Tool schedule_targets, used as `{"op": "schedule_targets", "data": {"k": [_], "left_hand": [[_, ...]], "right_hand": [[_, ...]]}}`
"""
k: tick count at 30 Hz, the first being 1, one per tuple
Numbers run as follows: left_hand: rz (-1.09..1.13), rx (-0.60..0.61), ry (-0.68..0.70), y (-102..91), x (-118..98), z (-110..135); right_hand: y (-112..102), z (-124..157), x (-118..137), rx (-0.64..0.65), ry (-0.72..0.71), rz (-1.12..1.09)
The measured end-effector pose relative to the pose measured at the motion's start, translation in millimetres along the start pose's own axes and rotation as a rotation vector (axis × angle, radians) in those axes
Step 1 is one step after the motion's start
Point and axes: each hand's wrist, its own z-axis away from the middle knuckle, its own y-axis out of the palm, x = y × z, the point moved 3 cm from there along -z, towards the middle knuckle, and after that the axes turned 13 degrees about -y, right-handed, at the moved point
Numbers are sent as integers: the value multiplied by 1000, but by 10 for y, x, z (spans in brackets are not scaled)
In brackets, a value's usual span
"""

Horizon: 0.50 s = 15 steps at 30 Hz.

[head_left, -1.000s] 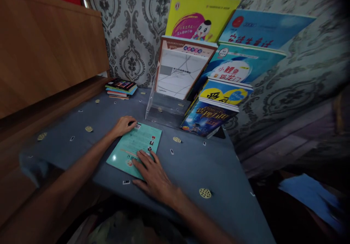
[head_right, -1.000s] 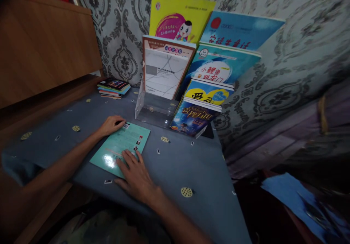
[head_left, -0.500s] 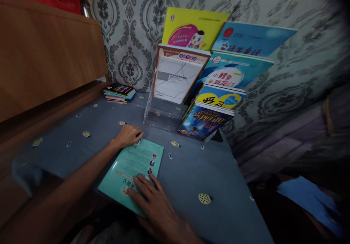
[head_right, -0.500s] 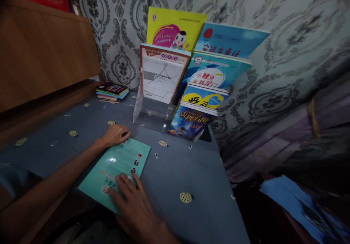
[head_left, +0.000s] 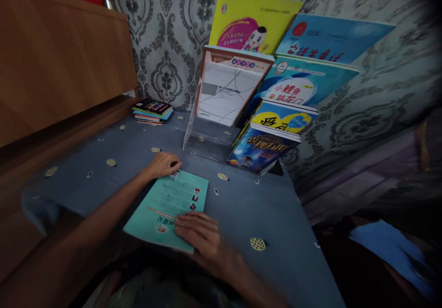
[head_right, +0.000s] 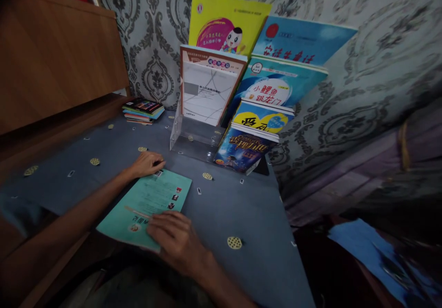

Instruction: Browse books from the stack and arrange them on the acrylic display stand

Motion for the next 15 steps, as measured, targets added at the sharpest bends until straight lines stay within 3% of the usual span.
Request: {"op": "schedule_targets", "data": {"k": [7, 11, 15], "left_hand": [[325, 42, -159, 45, 151, -76], [561, 24, -327, 65, 266, -98], [843, 61, -408, 105, 285, -102]], "right_hand": [[-281, -311, -237, -265, 65, -80], [-406, -398, -432, -378, 291, -119], [-548, -471, -720, -649, 467, -106]]}}
